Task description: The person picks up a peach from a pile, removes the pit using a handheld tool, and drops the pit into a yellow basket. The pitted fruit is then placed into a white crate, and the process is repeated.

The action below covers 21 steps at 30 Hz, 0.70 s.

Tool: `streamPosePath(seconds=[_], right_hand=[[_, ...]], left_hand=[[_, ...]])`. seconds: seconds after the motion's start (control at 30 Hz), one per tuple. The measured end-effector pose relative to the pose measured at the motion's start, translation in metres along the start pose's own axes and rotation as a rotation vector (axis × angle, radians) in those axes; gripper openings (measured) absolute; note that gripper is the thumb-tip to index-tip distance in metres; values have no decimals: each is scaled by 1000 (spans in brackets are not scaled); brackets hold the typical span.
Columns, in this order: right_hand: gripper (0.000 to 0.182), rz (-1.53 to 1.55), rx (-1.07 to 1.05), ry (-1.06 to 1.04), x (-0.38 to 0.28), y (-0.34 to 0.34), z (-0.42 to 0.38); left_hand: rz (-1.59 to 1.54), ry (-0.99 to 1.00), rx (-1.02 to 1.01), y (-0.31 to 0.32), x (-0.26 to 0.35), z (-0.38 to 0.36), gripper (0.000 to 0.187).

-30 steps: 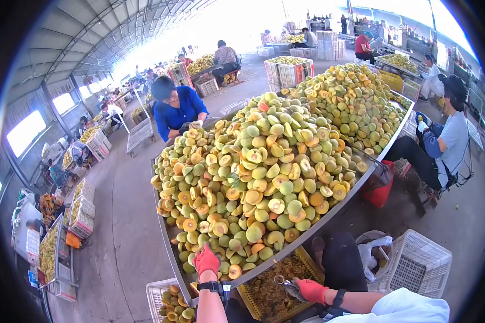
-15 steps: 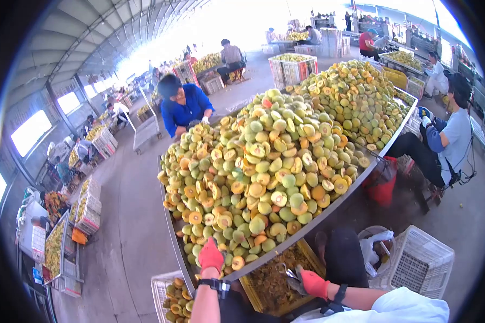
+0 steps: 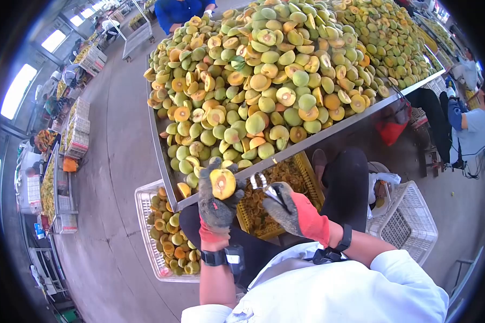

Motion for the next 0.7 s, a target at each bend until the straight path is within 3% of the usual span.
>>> streamPosePath(seconds=[0.03,0.07,0.13,0.23,0.27,0.3,0.37,0.4,0.53,0.57,0.6,0.7], right_hand=[[14,-68,-20,-104,-4,2,1],[15,1,-76,-77,2,6,3],[15,-87,-136,-59,5,6,4],[14,-155,-201,-13,3,12,0],[12,-120,-204,-36,3,13,-2],[11,-85,-205,-59,3,14,-4],[15,-5,-181,-95,8,18,-6],[20,74,-160,-134,12,20,-7],[16,54,-248,74,18,14,-7],[18,-295,-283,-15,10,5,-6],[20,-643,-312,-104,3,1,-4],[19,-532,-374,-18,12,1,-4]], left_hand=[[-639,-370,102,1,-3,-10,48],[-640,-373,104,6,-5,-18,48],[217,2,185,16,-7,-31,50],[29,12,216,11,-14,-37,44],[302,100,217,6,-26,-39,46],[303,95,216,8,-20,-39,46],[-266,-246,219,16,-4,-33,44],[-266,-246,216,14,-11,-36,44],[40,-121,312,9,-20,-47,46],[134,-63,316,11,-14,-47,47],[235,-128,238,4,-9,-51,53],[445,-8,201,2,-9,-55,56]])
Point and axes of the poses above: each hand's wrist, its own z-axis towards the middle knuckle, its own y-axis out of the palm, x = y × z, the point moved 1 cm from there along z, towards the middle knuckle, and after that the axes turned 3 degrees about y, right-handed, at the moved point
